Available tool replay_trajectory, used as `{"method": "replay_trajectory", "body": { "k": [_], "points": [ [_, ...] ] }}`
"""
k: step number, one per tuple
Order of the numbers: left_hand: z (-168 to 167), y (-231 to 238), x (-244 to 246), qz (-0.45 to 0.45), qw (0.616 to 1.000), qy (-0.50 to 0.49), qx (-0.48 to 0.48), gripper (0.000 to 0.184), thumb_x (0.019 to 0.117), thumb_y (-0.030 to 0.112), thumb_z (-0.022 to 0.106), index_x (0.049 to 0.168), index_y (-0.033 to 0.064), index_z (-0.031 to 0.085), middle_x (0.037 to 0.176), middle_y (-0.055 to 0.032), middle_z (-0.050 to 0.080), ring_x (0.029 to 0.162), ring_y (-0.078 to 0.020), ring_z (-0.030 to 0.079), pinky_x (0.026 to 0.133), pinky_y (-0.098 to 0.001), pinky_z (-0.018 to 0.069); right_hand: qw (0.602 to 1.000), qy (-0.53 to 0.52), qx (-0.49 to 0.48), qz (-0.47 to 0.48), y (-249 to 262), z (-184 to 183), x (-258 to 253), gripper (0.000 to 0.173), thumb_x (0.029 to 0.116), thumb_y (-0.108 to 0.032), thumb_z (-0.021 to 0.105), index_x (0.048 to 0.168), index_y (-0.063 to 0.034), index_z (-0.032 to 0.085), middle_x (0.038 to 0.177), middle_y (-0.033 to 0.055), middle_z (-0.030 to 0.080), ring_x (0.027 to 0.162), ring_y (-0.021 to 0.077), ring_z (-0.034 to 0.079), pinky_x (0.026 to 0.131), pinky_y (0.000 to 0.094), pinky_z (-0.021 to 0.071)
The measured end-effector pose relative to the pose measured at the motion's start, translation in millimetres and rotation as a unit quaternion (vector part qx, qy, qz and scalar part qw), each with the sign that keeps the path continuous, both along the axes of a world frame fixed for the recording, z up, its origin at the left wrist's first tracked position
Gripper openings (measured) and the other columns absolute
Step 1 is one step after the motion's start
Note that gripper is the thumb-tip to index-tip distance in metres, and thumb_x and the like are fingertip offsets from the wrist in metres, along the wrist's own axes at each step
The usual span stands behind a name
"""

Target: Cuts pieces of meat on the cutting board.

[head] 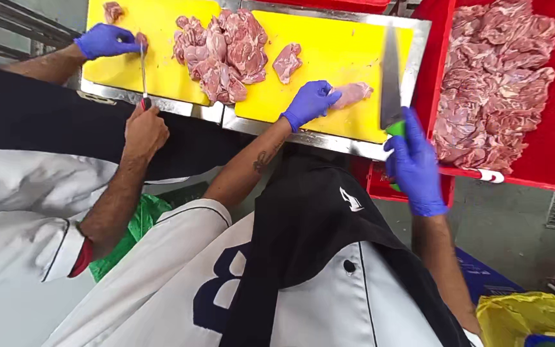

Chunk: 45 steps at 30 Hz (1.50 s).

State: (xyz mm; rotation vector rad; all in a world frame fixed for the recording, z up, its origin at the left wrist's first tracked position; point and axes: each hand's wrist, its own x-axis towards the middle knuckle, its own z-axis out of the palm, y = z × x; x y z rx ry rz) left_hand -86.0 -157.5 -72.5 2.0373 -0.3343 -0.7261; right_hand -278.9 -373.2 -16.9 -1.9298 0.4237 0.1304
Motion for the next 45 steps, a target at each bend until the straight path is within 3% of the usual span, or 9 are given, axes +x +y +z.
{"method": "replay_trajectory", "body": {
  "k": [2,5,10,14,23,28,34,41,45],
  "points": [
    [-23,19,-5,-0.037,0.976,-0.091,0.197,0.044,0.0995,0.048,0.059,0.106,0.0065,0.072,0.093,-0.0129,0.073,0.09,-0.0295,0.072,0.082,-0.0549,0.0579,0.992,0.072,0.085,0.051,15,-41,-3,0.051,0.1098,-0.025,0.042,0.161,-0.0272,0.036,0.088,0.0027,0.068,0.05,0.0125,0.054,0.044,0.0303,0.0494],
    [-23,34,0,-0.036,0.953,-0.123,0.274,0.043,0.098,0.053,0.059,0.102,0.0121,0.072,0.092,-0.011,0.073,0.093,-0.0321,0.071,0.08,-0.06,0.0559,0.977,0.081,0.196,-0.008,15,-81,-9,0.05,0.1114,-0.023,0.039,0.161,-0.0223,0.034,0.087,0.0033,0.065,0.046,0.011,0.048,0.039,0.0262,0.0442],
    [-43,33,-6,-0.062,0.957,-0.28,0.049,0.026,0.094,0.022,0.067,0.114,0.006,0.071,0.118,-0.0119,0.07,0.105,-0.0246,0.069,0.093,-0.0421,0.0584,0.972,0.046,-0.205,0.109,34,-31,-17,0.051,0.1098,-0.025,0.037,0.161,-0.0217,0.038,0.088,0.01,0.07,0.069,0.022,0.065,0.066,0.0449,0.0556],
    [-54,22,-16,-0.102,0.937,-0.329,0.064,0.025,0.0939,0.025,0.065,0.108,0.0064,0.074,0.117,-0.0127,0.071,0.113,-0.0287,0.067,0.098,-0.0418,0.055,0.904,0.084,-0.339,0.245,39,-1,-32,0.052,0.1092,-0.027,0.034,0.161,-0.0249,0.036,0.093,0.0167,0.07,0.08,0.0368,0.07,0.066,0.0558,0.0554],
    [-54,23,-18,-0.116,0.922,-0.349,0.117,0.037,0.09,0.032,0.069,0.113,0.0022,0.072,0.121,-0.0171,0.068,0.116,-0.035,0.064,0.098,-0.0462,0.0539,0.934,0.013,-0.289,0.21,75,-50,81,0.056,0.1085,-0.02,0.043,0.162,-0.0256,0.03,0.085,0.0191,0.069,0.068,0.0393,0.068,0.057,0.058,0.0542],
    [-38,19,32,0.003,0.961,-0.235,0.143,0.04,0.0876,0.016,0.063,0.126,0.0048,0.066,0.119,-0.0137,0.071,0.117,-0.0273,0.067,0.103,-0.046,0.0528,0.952,0.06,-0.247,0.169,36,-17,41,0.054,0.1099,-0.026,0.04,0.163,-0.03,0.03,0.085,0.0137,0.068,0.07,0.0301,0.065,0.064,0.054,0.0543],
    [-51,-6,-4,-0.107,0.955,-0.268,0.062,0.026,0.0925,0.028,0.069,0.108,0.0066,0.073,0.122,-0.0153,0.066,0.119,-0.0326,0.062,0.104,-0.0445,0.0507,0.899,0.117,-0.347,0.24,21,5,-18,0.052,0.1094,-0.027,0.035,0.161,-0.0277,0.035,0.092,0.0174,0.07,0.08,0.038,0.07,0.068,0.0577,0.0548],
    [-52,-11,-10,-0.096,0.941,-0.311,0.091,0.036,0.0871,0.025,0.072,0.114,0.0019,0.073,0.124,-0.0171,0.067,0.12,-0.0342,0.061,0.105,-0.0435,0.0499,0.929,0.021,-0.31,0.201,56,-48,94,0.054,0.1098,-0.021,0.04,0.163,-0.0238,0.029,0.084,0.0209,0.068,0.069,0.0419,0.068,0.056,0.0591,0.0541],
    [-45,-11,15,-0.025,0.95,-0.273,0.148,0.032,0.0894,0.02,0.068,0.117,0.0035,0.069,0.121,-0.0162,0.068,0.12,-0.0315,0.064,0.105,-0.0447,0.0513,0.956,0.042,-0.226,0.179,33,-42,109,0.053,0.1102,-0.025,0.038,0.162,-0.0287,0.032,0.094,0.0152,0.071,0.077,0.0321,0.069,0.071,0.0549,0.056]
  ]
}}
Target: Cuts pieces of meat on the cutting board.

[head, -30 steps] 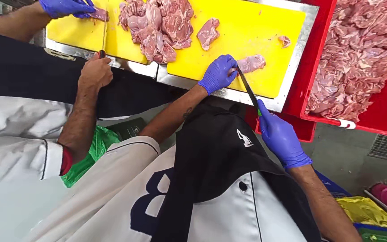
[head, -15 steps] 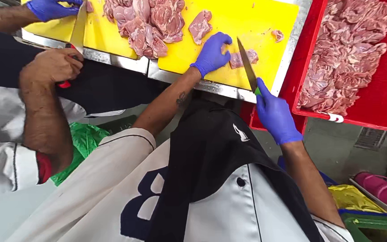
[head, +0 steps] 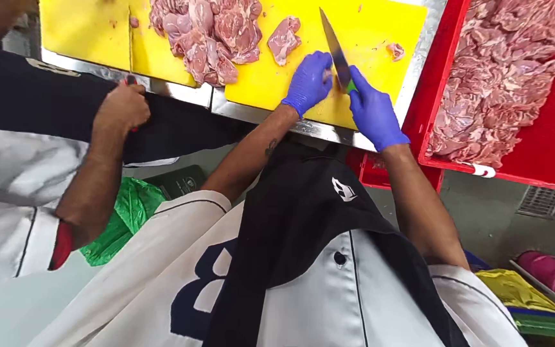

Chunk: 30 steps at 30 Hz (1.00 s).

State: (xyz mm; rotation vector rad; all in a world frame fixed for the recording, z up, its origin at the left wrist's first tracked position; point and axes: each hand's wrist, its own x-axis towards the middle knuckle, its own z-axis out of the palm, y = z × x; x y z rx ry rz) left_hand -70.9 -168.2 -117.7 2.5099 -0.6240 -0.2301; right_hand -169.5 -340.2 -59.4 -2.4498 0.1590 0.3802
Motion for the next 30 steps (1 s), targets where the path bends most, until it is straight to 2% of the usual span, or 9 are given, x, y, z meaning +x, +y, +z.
{"method": "replay_trajectory", "body": {
  "k": [3,5,8,12,18,21,24,28,30],
  "points": [
    [6,6,24,0.075,0.993,0.044,-0.081,0.037,0.0856,0.012,0.065,0.122,0.0073,0.071,0.12,-0.0119,0.072,0.117,-0.0235,0.067,0.102,-0.042,0.0539,0.996,0.013,0.054,-0.073,-27,28,-48,0.053,0.1111,-0.029,0.038,0.163,-0.0331,0.028,0.086,0.0093,0.067,0.057,0.0226,0.06,0.051,0.0455,0.0531],
    [6,-2,23,0.011,0.987,0.074,-0.141,0.033,0.0869,0.016,0.067,0.118,0.0064,0.072,0.121,-0.0121,0.071,0.115,-0.0214,0.067,0.101,-0.0404,0.0543,0.998,0.034,0.013,-0.055,-39,35,-74,0.053,0.1107,-0.03,0.039,0.162,-0.0324,0.031,0.087,0.0109,0.069,0.063,0.0256,0.063,0.057,0.0509,0.0544],
    [-2,-25,3,-0.088,0.987,0.052,-0.124,0.027,0.0907,0.023,0.071,0.111,0.0056,0.073,0.121,-0.0146,0.067,0.12,-0.0278,0.063,0.105,-0.0429,0.0506,0.997,0.036,-0.066,0.0,-41,42,-101,0.051,0.1097,-0.028,0.04,0.161,-0.0292,0.036,0.086,0.0148,0.07,0.072,0.0329,0.067,0.066,0.0573,0.0539],
    [-13,-31,-13,-0.079,0.992,-0.007,-0.103,0.02,0.0922,0.021,0.065,0.104,0.0082,0.075,0.116,-0.0128,0.07,0.116,-0.0293,0.064,0.102,-0.0416,0.0511,0.99,0.045,-0.124,0.047,-49,47,-119,0.051,0.1095,-0.027,0.038,0.161,-0.0265,0.037,0.089,0.0185,0.071,0.077,0.0382,0.07,0.069,0.0583,0.0546],
    [-12,-31,-18,-0.081,0.991,-0.034,-0.096,0.021,0.092,0.02,0.066,0.103,0.0054,0.076,0.114,-0.0133,0.072,0.114,-0.0297,0.066,0.101,-0.0407,0.0517,0.996,0.013,-0.08,0.034,-23,4,-44,0.054,0.1099,-0.022,0.041,0.163,-0.0254,0.029,0.082,0.0196,0.067,0.068,0.0402,0.066,0.059,0.0586,0.0533],
    [-9,-31,-17,-0.105,0.991,-0.041,-0.066,0.033,0.0836,0.024,0.072,0.11,0.0036,0.074,0.119,-0.0145,0.07,0.118,-0.0323,0.063,0.103,-0.0423,0.0506,0.997,-0.014,-0.068,0.026,-13,-16,11,0.054,0.1098,-0.024,0.037,0.163,-0.0269,0.03,0.093,0.0203,0.072,0.082,0.0415,0.07,0.072,0.0618,0.0542],
    [-7,-29,-7,-0.08,0.996,-0.032,-0.035,0.032,0.0854,0.023,0.071,0.111,0.0032,0.07,0.119,-0.0158,0.069,0.118,-0.0324,0.063,0.102,-0.0434,0.0523,1.0,-0.004,0.005,0.012,-34,-5,10,0.052,0.1103,-0.026,0.038,0.162,-0.0281,0.034,0.095,0.0152,0.071,0.079,0.0312,0.069,0.075,0.0546,0.0558],
    [-4,-17,40,0.056,0.991,0.01,-0.12,0.04,0.0858,0.015,0.065,0.124,0.0044,0.068,0.12,-0.0115,0.072,0.115,-0.0221,0.068,0.101,-0.0413,0.0554,0.978,-0.009,0.164,-0.127,-56,32,-44,0.053,0.1113,-0.025,0.039,0.163,-0.0299,0.03,0.087,0.0062,0.066,0.051,0.0172,0.055,0.043,0.036,0.0501],
    [-4,-22,48,-0.056,0.988,0.023,-0.144,0.039,0.0887,0.019,0.064,0.125,0.0054,0.07,0.126,-0.0114,0.07,0.122,-0.0229,0.064,0.106,-0.0422,0.0511,0.952,0.007,0.229,-0.202,-63,34,-68,0.053,0.1118,-0.026,0.038,0.163,-0.0333,0.028,0.084,0.0039,0.065,0.045,0.0151,0.051,0.038,0.0319,0.0474]
  ]
}}
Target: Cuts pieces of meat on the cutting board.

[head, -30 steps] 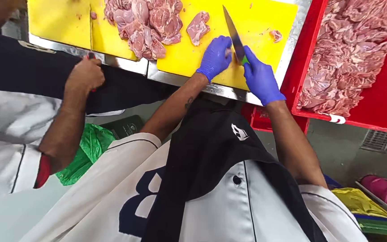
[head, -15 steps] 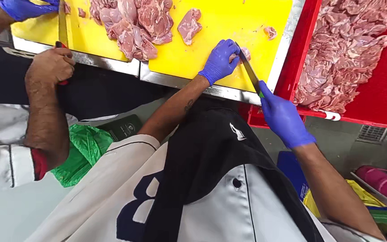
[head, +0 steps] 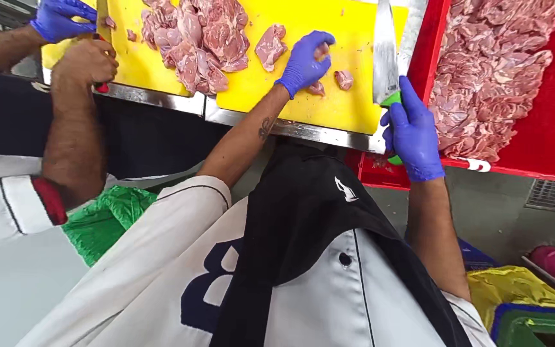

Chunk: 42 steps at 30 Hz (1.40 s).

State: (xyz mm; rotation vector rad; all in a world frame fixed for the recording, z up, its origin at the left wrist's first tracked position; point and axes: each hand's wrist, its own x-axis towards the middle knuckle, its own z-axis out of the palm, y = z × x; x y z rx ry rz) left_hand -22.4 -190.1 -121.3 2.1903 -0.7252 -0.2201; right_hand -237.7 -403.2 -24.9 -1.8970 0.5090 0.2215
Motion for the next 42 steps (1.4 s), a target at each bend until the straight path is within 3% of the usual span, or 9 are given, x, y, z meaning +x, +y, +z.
{"method": "replay_trajectory", "body": {
  "k": [5,10,16,25,30,34,37,40,42],
  "points": [
    [5,-30,-5,-0.295,0.949,-0.053,0.103,0.025,0.0959,0.03,0.063,0.107,0.0117,0.074,0.113,-0.0083,0.072,0.115,-0.0279,0.064,0.102,-0.0476,0.0501,0.998,0.05,0.0,-0.049,10,-21,-40,0.052,0.1111,-0.027,0.042,0.162,-0.0307,0.033,0.082,0.004,0.065,0.047,0.0146,0.054,0.041,0.0322,0.0505],
    [2,-19,-28,-0.132,0.987,-0.022,0.085,0.029,0.0968,0.034,0.065,0.098,0.0059,0.072,0.097,-0.0106,0.071,0.092,-0.0239,0.069,0.086,-0.0437,0.0569,0.969,0.041,-0.229,0.083,38,-10,-66,0.051,0.11,-0.031,0.038,0.161,-0.0278,0.036,0.087,0.0114,0.07,0.072,0.0271,0.067,0.068,0.0526,0.0558],
    [-7,-12,-37,-0.118,0.991,-0.038,0.048,0.02,0.0957,0.021,0.063,0.101,0.0061,0.075,0.106,-0.0114,0.073,0.097,-0.0232,0.07,0.088,-0.041,0.0578,0.924,0.083,-0.33,0.173,52,3,-73,0.052,0.1095,-0.029,0.033,0.162,-0.0293,0.034,0.095,0.0176,0.071,0.082,0.0392,0.07,0.066,0.0573,0.0546],
    [4,-4,-21,-0.115,0.993,0.024,0.014,0.02,0.0941,0.018,0.067,0.105,0.0044,0.076,0.109,-0.0118,0.074,0.1,-0.0198,0.07,0.093,-0.0371,0.0573,0.96,-0.009,-0.26,0.105,37,-42,43,0.051,0.1105,-0.024,0.04,0.161,-0.0283,0.035,0.093,0.0221,0.071,0.078,0.0425,0.069,0.065,0.062,0.0528],
    [25,21,-19,-0.25,0.957,0.015,0.149,0.051,0.0813,0.024,0.08,0.129,0.0111,0.066,0.137,-0.0137,0.061,0.129,-0.0319,0.056,0.11,-0.0477,0.0467,0.972,-0.024,-0.225,0.064,14,-19,30,0.051,0.1111,-0.029,0.038,0.162,-0.029,0.033,0.088,0.0158,0.069,0.07,0.0319,0.066,0.063,0.0564,0.0545],
    [26,34,-23,-0.233,0.952,-0.013,0.2,0.033,0.0788,0.0,0.071,0.11,0.0083,0.07,0.12,-0.0148,0.064,0.116,-0.0338,0.061,0.103,-0.0479,0.051,0.988,-0.017,-0.149,0.04,3,-19,14,0.051,0.1114,-0.031,0.038,0.162,-0.0336,0.031,0.084,0.0102,0.066,0.055,0.0231,0.058,0.048,0.0451,0.0511],
    [29,21,-1,-0.151,0.978,0.047,0.136,0.035,0.0804,0.003,0.069,0.115,0.0064,0.068,0.114,-0.0143,0.07,0.108,-0.0291,0.068,0.094,-0.0499,0.0558,0.995,-0.016,-0.093,0.015,2,-25,9,0.051,0.1116,-0.032,0.038,0.162,-0.0351,0.031,0.085,0.0081,0.066,0.054,0.0201,0.058,0.048,0.0406,0.0521],
    [30,-10,-6,-0.252,0.955,0.047,0.149,0.053,0.0832,0.012,0.077,0.135,0.0097,0.064,0.136,-0.0129,0.063,0.126,-0.0287,0.06,0.107,-0.0482,0.0506,0.998,-0.012,-0.054,-0.017,3,-20,8,0.05,0.1114,-0.031,0.039,0.161,-0.0345,0.033,0.083,0.0068,0.066,0.049,0.0169,0.055,0.045,0.0359,0.0515],
    [32,-26,-30,-0.33,0.917,-0.027,0.223,0.044,0.0768,0.006,0.079,0.12,0.01,0.072,0.132,-0.0153,0.061,0.123,-0.0363,0.058,0.1,-0.0541,0.0529,0.999,-0.007,-0.042,-0.028,4,-14,9,0.05,0.1112,-0.031,0.039,0.161,-0.0305,0.034,0.085,0.0055,0.067,0.049,0.0146,0.055,0.045,0.033,0.0512]
  ]
}}
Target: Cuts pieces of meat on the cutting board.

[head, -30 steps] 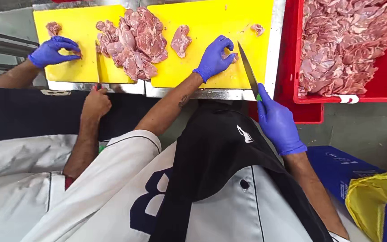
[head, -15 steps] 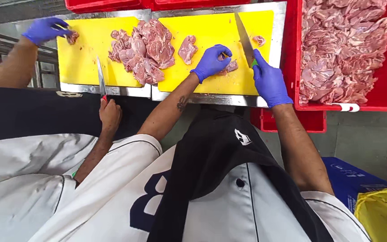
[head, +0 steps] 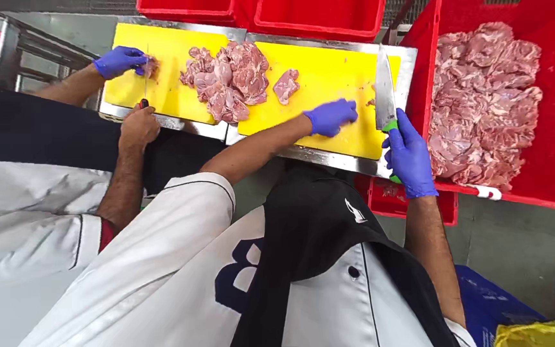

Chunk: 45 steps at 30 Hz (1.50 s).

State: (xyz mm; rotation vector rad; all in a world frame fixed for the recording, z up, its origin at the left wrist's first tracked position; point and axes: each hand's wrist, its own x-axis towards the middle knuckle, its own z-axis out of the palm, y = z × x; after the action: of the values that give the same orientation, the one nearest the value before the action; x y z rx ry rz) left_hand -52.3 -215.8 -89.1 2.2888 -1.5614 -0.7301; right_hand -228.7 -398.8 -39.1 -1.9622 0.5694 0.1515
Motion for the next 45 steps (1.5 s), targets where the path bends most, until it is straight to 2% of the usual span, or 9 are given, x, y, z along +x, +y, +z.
{"method": "replay_trajectory", "body": {
  "k": [6,9,13,18,23,26,32,38,45],
  "points": [
    [26,11,15,-0.134,0.974,0.184,0.007,0.029,0.0783,-0.001,0.077,0.107,-0.0001,0.074,0.1,-0.0139,0.073,0.094,-0.027,0.069,0.084,-0.0496,0.0546,1.0,-0.014,0.001,-0.008,7,5,-10,0.052,0.1105,-0.029,0.039,0.162,-0.0221,0.035,0.084,0.0046,0.066,0.049,0.0133,0.055,0.041,0.031,0.0493],
    [56,19,94,0.13,0.935,0.279,-0.175,0.036,0.0861,0.0,0.073,0.121,-0.0061,0.067,0.11,-0.0216,0.071,0.095,-0.0268,0.07,0.085,-0.0471,0.0595,0.998,-0.034,0.028,-0.033,10,6,-8,0.051,0.1106,-0.028,0.041,0.161,-0.0243,0.035,0.083,0.0057,0.066,0.046,0.0153,0.054,0.038,0.0319,0.0484],
    [60,27,184,0.514,0.81,0.052,-0.278,0.05,0.0938,0.028,0.071,0.136,0.0038,0.06,0.132,-0.0156,0.066,0.117,-0.0256,0.067,0.103,-0.0458,0.0549,0.996,-0.069,0.036,-0.049,24,10,-4,0.052,0.1106,-0.027,0.041,0.162,-0.0225,0.035,0.082,0.0045,0.064,0.045,0.0143,0.051,0.037,0.0304,0.0458],
    [31,88,85,0.369,0.923,-0.111,-0.004,0.066,0.0798,0.052,0.081,0.128,0.0106,0.065,0.131,-0.0166,0.061,0.118,-0.036,0.063,0.091,-0.0571,0.0584,0.993,-0.106,-0.035,-0.035,34,0,-1,0.051,0.1104,-0.028,0.04,0.161,-0.0213,0.038,0.081,0.0023,0.063,0.049,0.0125,0.052,0.041,0.0311,0.047],
    [2,131,67,0.467,0.88,-0.084,-0.031,0.033,0.0913,0.02,0.069,0.121,0.0066,0.068,0.122,-0.0174,0.067,0.115,-0.0344,0.066,0.097,-0.0557,0.0557,0.992,0.0,-0.025,0.124,58,-27,-14,0.049,0.1101,-0.031,0.039,0.159,-0.0278,0.041,0.083,0.0033,0.065,0.055,0.0143,0.056,0.05,0.0366,0.0517],
    [14,147,91,0.504,0.863,-0.006,0.025,0.035,0.0948,0.025,0.064,0.124,0.0049,0.068,0.12,-0.0201,0.071,0.116,-0.0374,0.067,0.1,-0.0605,0.0523,0.98,0.054,0.038,0.19,69,-45,-10,0.049,0.1108,-0.033,0.038,0.159,-0.0295,0.039,0.086,0.0029,0.066,0.055,0.0146,0.056,0.049,0.035,0.0513],
    [29,156,101,0.504,0.822,0.224,-0.14,0.03,0.102,0.017,0.061,0.125,-0.0024,0.064,0.115,-0.0184,0.069,0.098,-0.0245,0.071,0.088,-0.0446,0.0609,0.996,0.066,0.047,0.037,32,-45,1,0.052,0.1117,-0.032,0.037,0.163,-0.0271,0.031,0.086,0.0046,0.064,0.05,0.0146,0.052,0.043,0.0324,0.047],
    [79,117,73,0.137,0.966,0.021,-0.218,0.029,0.1006,0.002,0.05,0.123,0.0006,0.068,0.119,-0.0135,0.071,0.111,-0.019,0.069,0.102,-0.0383,0.0547,0.997,0.06,0.008,0.048,15,-29,-4,0.049,0.1112,-0.036,0.039,0.16,-0.0329,0.036,0.085,0.0052,0.067,0.051,0.015,0.055,0.047,0.0338,0.0508],
    [-27,154,8,0.013,0.983,-0.089,-0.162,0.025,0.0957,0.0,0.053,0.108,0.007,0.073,0.123,-0.0117,0.071,0.125,-0.0326,0.062,0.107,-0.0496,0.0494,0.988,0.064,0.118,0.075,49,-21,-29,0.049,0.1119,-0.031,0.04,0.161,-0.0325,0.035,0.084,0.0026,0.066,0.048,0.0127,0.053,0.042,0.029,0.0483]
  ]
}}
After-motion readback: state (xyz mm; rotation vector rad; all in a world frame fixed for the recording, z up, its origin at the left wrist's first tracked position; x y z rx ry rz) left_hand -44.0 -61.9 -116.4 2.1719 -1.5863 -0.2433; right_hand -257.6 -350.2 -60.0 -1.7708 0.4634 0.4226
